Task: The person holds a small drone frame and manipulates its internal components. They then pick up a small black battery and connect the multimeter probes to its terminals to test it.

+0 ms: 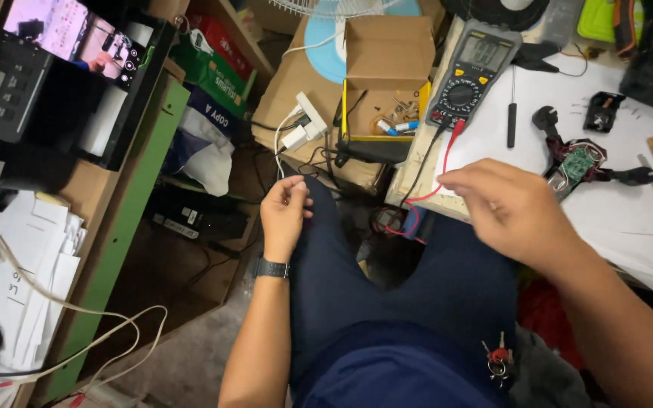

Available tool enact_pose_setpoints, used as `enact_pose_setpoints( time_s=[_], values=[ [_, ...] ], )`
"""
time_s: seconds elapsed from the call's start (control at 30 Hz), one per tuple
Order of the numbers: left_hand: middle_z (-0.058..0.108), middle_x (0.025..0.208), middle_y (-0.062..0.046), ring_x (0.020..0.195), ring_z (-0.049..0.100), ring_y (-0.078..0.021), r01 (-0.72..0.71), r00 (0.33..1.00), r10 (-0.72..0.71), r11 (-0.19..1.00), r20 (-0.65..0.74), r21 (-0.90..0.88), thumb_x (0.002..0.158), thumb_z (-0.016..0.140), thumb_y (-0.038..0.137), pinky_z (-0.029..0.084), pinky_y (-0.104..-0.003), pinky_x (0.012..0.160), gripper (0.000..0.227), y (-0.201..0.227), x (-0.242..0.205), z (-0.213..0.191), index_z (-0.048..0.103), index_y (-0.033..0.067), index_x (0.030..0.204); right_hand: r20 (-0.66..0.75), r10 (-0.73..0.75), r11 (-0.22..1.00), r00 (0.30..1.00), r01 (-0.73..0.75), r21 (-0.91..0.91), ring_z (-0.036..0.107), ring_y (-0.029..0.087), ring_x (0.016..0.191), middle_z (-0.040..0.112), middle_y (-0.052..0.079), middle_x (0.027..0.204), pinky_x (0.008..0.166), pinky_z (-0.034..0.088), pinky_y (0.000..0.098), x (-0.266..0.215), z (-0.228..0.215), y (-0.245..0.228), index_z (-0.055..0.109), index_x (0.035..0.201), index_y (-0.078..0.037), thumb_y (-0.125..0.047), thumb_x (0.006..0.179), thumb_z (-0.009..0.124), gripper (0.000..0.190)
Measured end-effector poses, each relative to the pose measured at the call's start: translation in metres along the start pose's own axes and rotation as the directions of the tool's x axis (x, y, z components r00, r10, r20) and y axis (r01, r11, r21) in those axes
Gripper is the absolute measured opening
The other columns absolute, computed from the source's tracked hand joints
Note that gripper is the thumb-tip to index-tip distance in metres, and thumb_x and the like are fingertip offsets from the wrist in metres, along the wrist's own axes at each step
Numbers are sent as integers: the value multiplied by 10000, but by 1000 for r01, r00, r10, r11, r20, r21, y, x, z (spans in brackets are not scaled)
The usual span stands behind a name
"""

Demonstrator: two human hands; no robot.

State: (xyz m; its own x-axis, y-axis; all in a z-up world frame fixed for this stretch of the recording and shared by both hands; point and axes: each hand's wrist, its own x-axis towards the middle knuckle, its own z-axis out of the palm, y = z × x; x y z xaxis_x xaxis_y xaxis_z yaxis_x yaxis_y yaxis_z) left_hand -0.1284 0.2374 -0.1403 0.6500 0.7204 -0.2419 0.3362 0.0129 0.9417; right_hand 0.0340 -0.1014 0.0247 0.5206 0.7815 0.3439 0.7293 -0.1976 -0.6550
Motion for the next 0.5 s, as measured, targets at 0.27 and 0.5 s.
enact_pose_setpoints(
  time_s=[0.27, 0.5],
  values=[
    [890, 1073, -14, 918, 807, -134, -332, 942, 331, 901, 54, 278, 1041, 784, 241, 636, -311, 896, 188, -19, 32, 50, 862, 137, 1177, 64, 39, 998, 997, -36, -54, 765, 221, 903, 808, 56, 1065, 843, 558, 334, -16, -13, 13, 826, 1257, -74, -69, 1138, 666, 199],
    [726, 997, -110, 990, 748, -387, -433, 867, 499, 755, -3, 492, 998, 904, 341, 601, -535, 886, 366, -7, 73, 119, 661, 108, 1142, 114, 21, 993, 993, -8, -116, 822, 307, 939, 837, 110, 1026, 853, 643, 407, -12, -10, 2, 863, 1190, -67, -60, 1072, 746, 165]
  ],
)
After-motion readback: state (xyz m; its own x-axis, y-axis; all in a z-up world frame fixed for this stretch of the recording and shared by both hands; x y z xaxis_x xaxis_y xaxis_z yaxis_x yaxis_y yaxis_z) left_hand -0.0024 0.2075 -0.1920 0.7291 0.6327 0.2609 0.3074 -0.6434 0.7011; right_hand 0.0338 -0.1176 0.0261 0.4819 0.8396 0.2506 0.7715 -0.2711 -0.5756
